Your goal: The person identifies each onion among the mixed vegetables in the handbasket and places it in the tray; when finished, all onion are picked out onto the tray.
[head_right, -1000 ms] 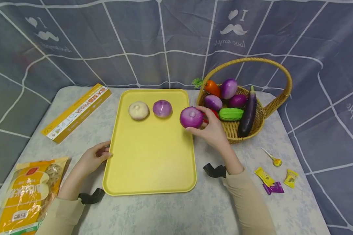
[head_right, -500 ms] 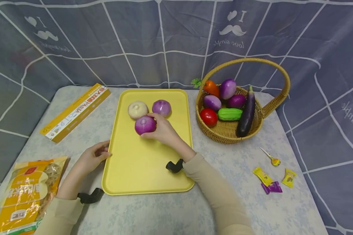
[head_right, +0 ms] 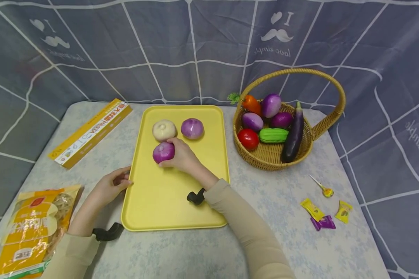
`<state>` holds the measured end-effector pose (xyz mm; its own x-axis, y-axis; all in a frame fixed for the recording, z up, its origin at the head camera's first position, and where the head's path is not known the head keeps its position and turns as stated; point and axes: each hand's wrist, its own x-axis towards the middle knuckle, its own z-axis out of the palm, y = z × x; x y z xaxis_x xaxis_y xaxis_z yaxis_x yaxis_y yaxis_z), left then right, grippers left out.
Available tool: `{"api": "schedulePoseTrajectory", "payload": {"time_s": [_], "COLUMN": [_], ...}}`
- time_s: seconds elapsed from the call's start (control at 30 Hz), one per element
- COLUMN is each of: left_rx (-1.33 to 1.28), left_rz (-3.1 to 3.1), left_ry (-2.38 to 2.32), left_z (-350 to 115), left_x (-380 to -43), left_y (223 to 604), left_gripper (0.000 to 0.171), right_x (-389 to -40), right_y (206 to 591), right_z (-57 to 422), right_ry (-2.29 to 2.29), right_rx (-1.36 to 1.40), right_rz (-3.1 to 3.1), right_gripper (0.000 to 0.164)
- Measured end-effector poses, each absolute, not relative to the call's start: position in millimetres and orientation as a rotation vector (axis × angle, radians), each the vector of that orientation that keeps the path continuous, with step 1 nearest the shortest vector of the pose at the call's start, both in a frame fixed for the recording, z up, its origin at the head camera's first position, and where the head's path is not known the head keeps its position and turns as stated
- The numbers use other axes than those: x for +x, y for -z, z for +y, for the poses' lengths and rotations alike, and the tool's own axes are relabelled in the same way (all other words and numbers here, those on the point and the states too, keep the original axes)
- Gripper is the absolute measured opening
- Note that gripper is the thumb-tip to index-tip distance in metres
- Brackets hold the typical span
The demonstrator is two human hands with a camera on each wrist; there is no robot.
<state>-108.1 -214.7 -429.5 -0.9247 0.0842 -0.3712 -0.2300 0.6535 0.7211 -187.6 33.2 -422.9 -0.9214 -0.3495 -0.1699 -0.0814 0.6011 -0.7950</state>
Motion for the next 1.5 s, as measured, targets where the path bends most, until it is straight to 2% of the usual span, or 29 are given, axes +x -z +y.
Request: {"api": "schedulePoseTrajectory", "payload": {"time_s": [0.43, 0.7, 1.17, 1.5], "left_rx": [-0.145, -0.105, -0.08, -0.098], "left_rz": [2.492, 2.508, 2.545, 2.531], "left_ry": [-1.168, -1.169, -1.12, -1.105], "left_z": [-215.4, -214.9, -207.7, -209.7], "left_x": [-102.7, -105.0, -118.6, -108.0], "left_y": [430.9, 429.0, 423.3, 424.1], "left_gripper": [0.057, 0.057, 0.056, 0.055], "right_x": [-184.0, -179.5, -174.7, -172.7], "right_y": [421.0, 404.1, 368.8, 348.4], "right_z": [29.5, 47.5, 101.8, 169.9], "right_ry": [1.151, 1.186, 1.477, 1.667], "right_rx": [-0.375, -0.409, -0.364, -0.166], "right_rz": [2.533, 2.543, 2.555, 2.611], "right_gripper": [0.085, 0.083, 0.057, 0.046]}}
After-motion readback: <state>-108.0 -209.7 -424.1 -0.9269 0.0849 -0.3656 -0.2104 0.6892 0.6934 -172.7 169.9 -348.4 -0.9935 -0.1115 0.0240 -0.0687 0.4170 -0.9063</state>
